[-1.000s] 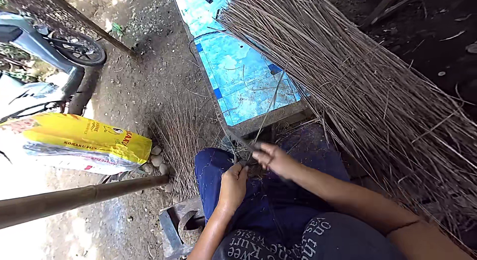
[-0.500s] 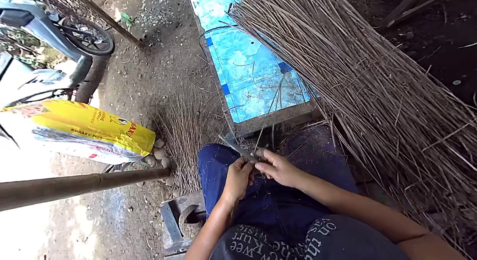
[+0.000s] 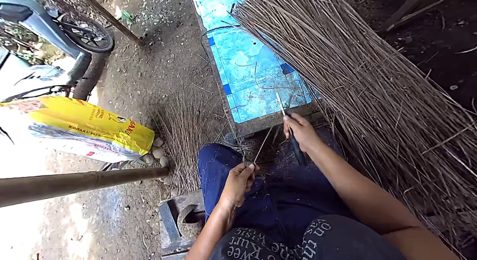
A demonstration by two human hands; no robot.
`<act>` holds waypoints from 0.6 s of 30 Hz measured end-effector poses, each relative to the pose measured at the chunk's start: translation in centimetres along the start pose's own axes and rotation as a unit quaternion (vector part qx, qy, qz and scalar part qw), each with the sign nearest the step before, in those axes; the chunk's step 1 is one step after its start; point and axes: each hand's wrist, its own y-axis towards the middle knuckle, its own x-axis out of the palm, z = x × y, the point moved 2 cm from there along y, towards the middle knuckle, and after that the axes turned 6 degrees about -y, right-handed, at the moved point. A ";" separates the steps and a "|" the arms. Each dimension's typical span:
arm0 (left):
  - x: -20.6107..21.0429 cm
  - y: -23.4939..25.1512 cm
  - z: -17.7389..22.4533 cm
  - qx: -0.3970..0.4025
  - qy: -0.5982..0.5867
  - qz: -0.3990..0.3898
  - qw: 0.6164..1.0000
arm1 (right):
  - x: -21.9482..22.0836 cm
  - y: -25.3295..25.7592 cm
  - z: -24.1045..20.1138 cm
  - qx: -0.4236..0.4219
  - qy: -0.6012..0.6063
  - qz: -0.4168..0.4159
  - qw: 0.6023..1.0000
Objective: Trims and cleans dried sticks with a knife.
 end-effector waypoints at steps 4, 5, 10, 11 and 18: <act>-0.2 1.6 -0.4 -0.092 -0.090 -0.027 0.991 | 5.1 -6.2 -0.5 -0.002 -0.001 -0.275 0.961; -0.2 1.7 -0.5 -0.111 -0.115 -0.041 0.986 | 5.8 -6.9 -0.3 -0.011 0.005 -0.303 0.953; -0.2 1.4 -0.8 -0.142 -0.158 -0.134 0.968 | 1.4 -2.1 -0.5 0.010 0.077 -0.131 0.988; -0.2 1.3 -0.8 -0.147 -0.164 -0.137 0.966 | 0.6 -1.2 -0.2 0.006 0.107 -0.092 0.990; -0.5 2.1 -1.3 -0.184 -0.212 -0.164 0.946 | 4.2 -6.7 -0.1 -0.014 0.006 -0.323 0.946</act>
